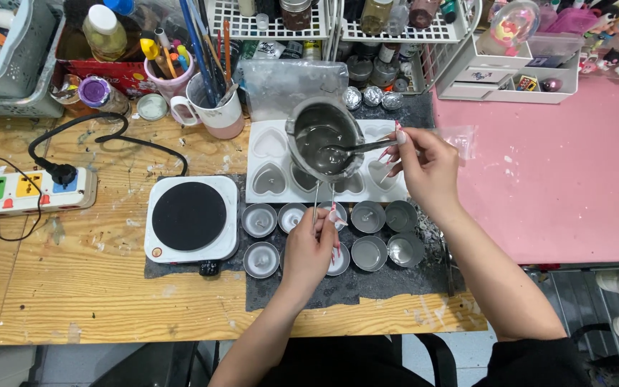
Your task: Pouring melted wax into small metal containers to make candles.
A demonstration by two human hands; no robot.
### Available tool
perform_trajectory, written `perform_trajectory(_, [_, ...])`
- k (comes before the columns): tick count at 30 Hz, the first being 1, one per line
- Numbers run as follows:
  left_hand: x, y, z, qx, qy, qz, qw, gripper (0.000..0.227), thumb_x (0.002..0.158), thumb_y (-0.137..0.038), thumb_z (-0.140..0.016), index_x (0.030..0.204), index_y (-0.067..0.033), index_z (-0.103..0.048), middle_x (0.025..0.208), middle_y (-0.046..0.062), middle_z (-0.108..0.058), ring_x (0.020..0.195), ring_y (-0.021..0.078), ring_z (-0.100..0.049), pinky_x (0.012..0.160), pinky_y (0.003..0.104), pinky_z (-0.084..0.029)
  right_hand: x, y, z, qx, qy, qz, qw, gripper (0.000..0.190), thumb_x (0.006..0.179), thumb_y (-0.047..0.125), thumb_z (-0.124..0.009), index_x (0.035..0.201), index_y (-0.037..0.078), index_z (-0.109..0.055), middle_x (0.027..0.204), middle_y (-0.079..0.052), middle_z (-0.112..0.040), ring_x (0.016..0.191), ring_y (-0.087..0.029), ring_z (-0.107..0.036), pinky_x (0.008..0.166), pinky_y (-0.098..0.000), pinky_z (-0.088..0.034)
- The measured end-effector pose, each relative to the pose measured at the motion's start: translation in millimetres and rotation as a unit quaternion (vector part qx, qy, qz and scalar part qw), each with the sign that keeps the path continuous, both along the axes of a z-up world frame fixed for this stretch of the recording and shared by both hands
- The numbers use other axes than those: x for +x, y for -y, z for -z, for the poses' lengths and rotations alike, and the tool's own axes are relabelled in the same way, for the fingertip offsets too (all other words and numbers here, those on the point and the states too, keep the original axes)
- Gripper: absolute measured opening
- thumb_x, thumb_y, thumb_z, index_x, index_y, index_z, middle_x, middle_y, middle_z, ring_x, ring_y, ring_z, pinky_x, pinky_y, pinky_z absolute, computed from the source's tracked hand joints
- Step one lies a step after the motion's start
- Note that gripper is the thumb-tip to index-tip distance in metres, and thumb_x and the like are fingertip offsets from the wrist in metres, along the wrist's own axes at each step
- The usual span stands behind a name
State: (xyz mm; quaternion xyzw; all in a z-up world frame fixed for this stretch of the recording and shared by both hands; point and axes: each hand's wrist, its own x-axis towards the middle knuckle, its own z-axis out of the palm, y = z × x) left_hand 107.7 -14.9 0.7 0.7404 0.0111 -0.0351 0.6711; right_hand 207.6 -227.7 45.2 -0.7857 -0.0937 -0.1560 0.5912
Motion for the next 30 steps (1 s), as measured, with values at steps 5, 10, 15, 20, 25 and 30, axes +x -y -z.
perform_trajectory(5, [1,8,-9,0.015,0.009,0.009,1.000,0.021,0.105,-0.021,-0.055,0.099,-0.0012,-0.060,0.062,0.004,-0.064,0.052,0.0090,-0.058,0.050,0.027,-0.045,13,21,17,0.113,-0.105,0.006,0.988,0.024,0.109,0.015,-0.058,0.108,-0.005,-0.071,0.086,-0.007,-0.069,0.072,-0.011,-0.067,0.059,-0.0278,-0.062])
perform_trajectory(10, [5,14,-17,0.026,0.001,0.011,1.000,0.021,0.105,-0.021,-0.055,0.097,-0.0016,-0.060,0.062,0.004,-0.064,0.051,0.0098,-0.057,0.049,0.029,-0.044,22,41,21,0.179,-0.143,0.014,0.973,0.026,0.109,0.019,-0.058,0.107,-0.004,-0.072,0.083,-0.006,-0.067,0.068,-0.011,-0.064,0.059,-0.0287,-0.062])
perform_trajectory(15, [9,20,-31,0.056,-0.003,0.006,0.998,0.022,0.105,-0.021,-0.054,0.097,-0.0019,-0.060,0.062,0.004,-0.064,0.051,0.0117,-0.059,0.052,0.030,-0.045,28,61,16,0.193,-0.124,0.033,0.973,0.023,0.109,0.019,-0.059,0.109,-0.001,-0.070,0.085,-0.006,-0.069,0.071,-0.010,-0.066,0.061,-0.0271,-0.061])
perform_trajectory(20, [16,21,-24,0.076,-0.021,0.004,0.997,0.020,0.104,-0.021,-0.054,0.097,-0.0027,-0.059,0.063,0.004,-0.066,0.053,0.0117,-0.062,0.054,0.030,-0.047,31,83,4,0.188,-0.120,0.078,0.972,0.024,0.111,0.020,-0.058,0.108,-0.001,-0.071,0.085,-0.006,-0.069,0.069,-0.011,-0.067,0.058,-0.0256,-0.058])
perform_trajectory(25, [20,19,-16,0.076,-0.016,-0.010,0.997,0.020,0.104,-0.021,-0.054,0.098,-0.0021,-0.059,0.064,0.005,-0.067,0.054,0.0128,-0.062,0.054,0.031,-0.047,36,103,14,0.175,-0.066,0.086,0.979,0.025,0.113,0.018,-0.058,0.109,-0.003,-0.071,0.086,-0.007,-0.068,0.068,-0.012,-0.066,0.060,-0.0280,-0.061])
perform_trajectory(30, [21,15,-12,0.067,-0.003,-0.025,0.997,0.020,0.104,-0.021,-0.054,0.099,-0.0021,-0.059,0.064,0.005,-0.067,0.054,0.0133,-0.063,0.054,0.031,-0.047,37,106,30,0.096,-0.027,0.119,0.988,0.024,0.114,0.015,-0.056,0.110,-0.005,-0.069,0.086,-0.008,-0.068,0.070,-0.013,-0.068,0.059,-0.0294,-0.063])
